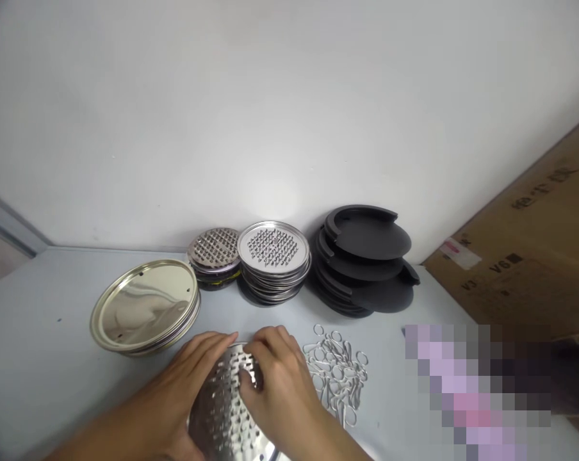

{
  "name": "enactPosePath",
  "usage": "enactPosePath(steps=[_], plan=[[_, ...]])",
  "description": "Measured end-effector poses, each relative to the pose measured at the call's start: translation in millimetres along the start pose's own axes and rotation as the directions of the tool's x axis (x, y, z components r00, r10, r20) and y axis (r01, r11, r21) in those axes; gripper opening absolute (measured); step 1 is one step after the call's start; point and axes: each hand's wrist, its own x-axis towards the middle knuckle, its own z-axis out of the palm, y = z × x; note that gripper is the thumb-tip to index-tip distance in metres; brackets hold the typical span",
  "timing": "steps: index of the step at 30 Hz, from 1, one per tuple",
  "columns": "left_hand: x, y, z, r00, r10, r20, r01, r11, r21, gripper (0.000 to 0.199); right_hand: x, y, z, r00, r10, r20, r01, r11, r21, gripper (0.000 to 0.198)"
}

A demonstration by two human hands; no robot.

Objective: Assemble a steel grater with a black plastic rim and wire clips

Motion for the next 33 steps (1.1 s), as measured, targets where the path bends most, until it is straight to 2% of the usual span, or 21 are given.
enactPosePath(steps=[2,4,6,9,11,14,16,19,25,29,33], plan=[[-1.2,0.1,-1.3,1.0,-0.002,-0.01,0.002,1.0,-0.017,0.139,2.6,3.6,-4.3,0.998,-0.03,-0.061,0.031,0.999,0.012,0.026],[-1.4,2.3,-5.9,1.0,-0.022,-0.02,0.021,0.999,-0.048,0.134,6.5,9.9,-13.4,0.995,-0.027,-0.095,0.029,0.999,0.023,0.026],[1.7,6.7,-13.0,0.997,-0.048,-0.053,0.044,0.997,-0.064,0.102,10.4,18.6,-26.3,0.992,-0.01,-0.124,0.014,1.0,0.026,0.024],[14.3,14.8,-22.8,0.989,-0.06,-0.139,0.059,0.998,-0.011,0.035,14.3,33.2,-47.9,0.982,0.039,-0.184,-0.036,0.999,0.023,0.017],[26.4,18.9,-25.5,0.987,-0.006,-0.16,0.017,0.998,0.066,0.019,14.9,41.6,-60.4,0.974,0.072,-0.216,-0.07,0.997,0.016,0.015],[44.3,21.6,-23.6,0.985,0.133,-0.109,-0.11,0.974,0.2,0.016,14.2,49.5,-74.0,0.964,0.115,-0.241,-0.114,0.993,0.015,0.017],[53.9,21.7,-20.8,0.981,0.184,-0.065,-0.164,0.957,0.238,0.022,13.5,51.5,-79.6,0.959,0.149,-0.242,-0.147,0.989,0.027,0.019],[63.9,20.0,-17.7,0.978,0.204,-0.047,-0.186,0.948,0.257,0.031,13.0,50.7,-83.4,0.962,0.163,-0.22,-0.161,0.987,0.031,0.021],[67.9,13.7,-16.2,0.967,0.253,-0.036,-0.229,0.92,0.319,0.015,12.8,43.6,-78.7,0.977,0.089,-0.192,-0.092,0.996,-0.005,0.022],[64.8,15.9,-17.7,0.955,0.294,-0.031,-0.259,0.884,0.388,0.013,11.9,39.9,-72.9,0.99,0.053,-0.133,-0.052,0.999,0.007,0.022],[62.6,18.5,-20.5,0.945,0.325,-0.035,-0.279,0.855,0.437,0.015,12.4,40.2,-72.8,0.992,0.064,-0.108,-0.063,0.998,0.007,0.021]])
